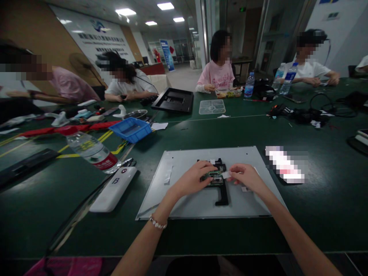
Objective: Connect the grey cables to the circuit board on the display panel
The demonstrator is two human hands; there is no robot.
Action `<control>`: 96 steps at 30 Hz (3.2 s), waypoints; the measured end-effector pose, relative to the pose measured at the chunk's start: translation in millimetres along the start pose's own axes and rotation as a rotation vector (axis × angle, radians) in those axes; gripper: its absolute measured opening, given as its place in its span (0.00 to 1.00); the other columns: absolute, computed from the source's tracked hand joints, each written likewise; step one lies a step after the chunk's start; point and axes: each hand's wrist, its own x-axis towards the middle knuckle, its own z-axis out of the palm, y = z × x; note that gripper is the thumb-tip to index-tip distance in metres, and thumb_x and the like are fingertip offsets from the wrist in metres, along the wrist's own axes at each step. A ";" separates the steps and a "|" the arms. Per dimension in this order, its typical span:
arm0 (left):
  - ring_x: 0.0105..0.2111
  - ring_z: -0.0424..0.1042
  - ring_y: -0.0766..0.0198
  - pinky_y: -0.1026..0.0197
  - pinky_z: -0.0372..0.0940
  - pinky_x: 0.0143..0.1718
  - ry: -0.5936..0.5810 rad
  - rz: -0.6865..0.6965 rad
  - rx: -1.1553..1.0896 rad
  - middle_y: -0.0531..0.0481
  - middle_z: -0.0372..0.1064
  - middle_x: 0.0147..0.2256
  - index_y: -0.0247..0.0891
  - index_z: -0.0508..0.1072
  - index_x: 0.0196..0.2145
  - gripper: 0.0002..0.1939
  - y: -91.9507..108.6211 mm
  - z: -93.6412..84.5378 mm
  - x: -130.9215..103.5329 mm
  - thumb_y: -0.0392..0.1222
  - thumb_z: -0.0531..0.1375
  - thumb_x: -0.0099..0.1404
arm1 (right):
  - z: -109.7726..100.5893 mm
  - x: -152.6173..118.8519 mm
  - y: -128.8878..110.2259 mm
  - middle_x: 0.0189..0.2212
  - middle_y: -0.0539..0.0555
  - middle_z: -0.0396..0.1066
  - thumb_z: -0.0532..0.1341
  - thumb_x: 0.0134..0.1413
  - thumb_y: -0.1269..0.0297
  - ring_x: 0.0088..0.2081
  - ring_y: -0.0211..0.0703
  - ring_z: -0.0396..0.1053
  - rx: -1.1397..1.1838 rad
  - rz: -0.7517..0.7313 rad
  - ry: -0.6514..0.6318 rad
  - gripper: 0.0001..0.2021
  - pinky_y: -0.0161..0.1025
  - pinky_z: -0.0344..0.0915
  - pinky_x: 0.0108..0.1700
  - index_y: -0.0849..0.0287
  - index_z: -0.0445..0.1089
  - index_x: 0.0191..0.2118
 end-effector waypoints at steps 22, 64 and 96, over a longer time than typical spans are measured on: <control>0.44 0.64 0.58 0.55 0.60 0.46 -0.079 0.053 0.090 0.46 0.64 0.45 0.40 0.68 0.46 0.14 4.9 1.4 0.5 0.36 0.56 0.62 | 4.4 10.1 8.7 0.30 0.53 0.73 0.58 0.46 0.62 0.31 0.41 0.72 -0.087 -0.048 -0.065 0.10 0.34 0.66 0.25 0.59 0.71 0.35; 0.46 0.63 0.58 0.55 0.59 0.48 -0.075 0.062 0.210 0.46 0.63 0.47 0.40 0.59 0.54 0.21 13.2 7.5 2.9 0.38 0.54 0.63 | 7.9 3.4 6.4 0.24 0.53 0.72 0.60 0.44 0.64 0.25 0.41 0.71 -0.052 -0.044 0.063 0.06 0.35 0.68 0.25 0.60 0.70 0.29; 0.43 0.62 0.58 0.57 0.59 0.44 -0.079 0.057 0.251 0.48 0.62 0.43 0.42 0.65 0.49 0.16 16.9 3.9 -0.5 0.38 0.55 0.62 | 21.4 6.2 9.7 0.24 0.51 0.71 0.61 0.45 0.58 0.26 0.40 0.71 0.018 -0.056 -0.010 0.11 0.34 0.68 0.26 0.60 0.69 0.31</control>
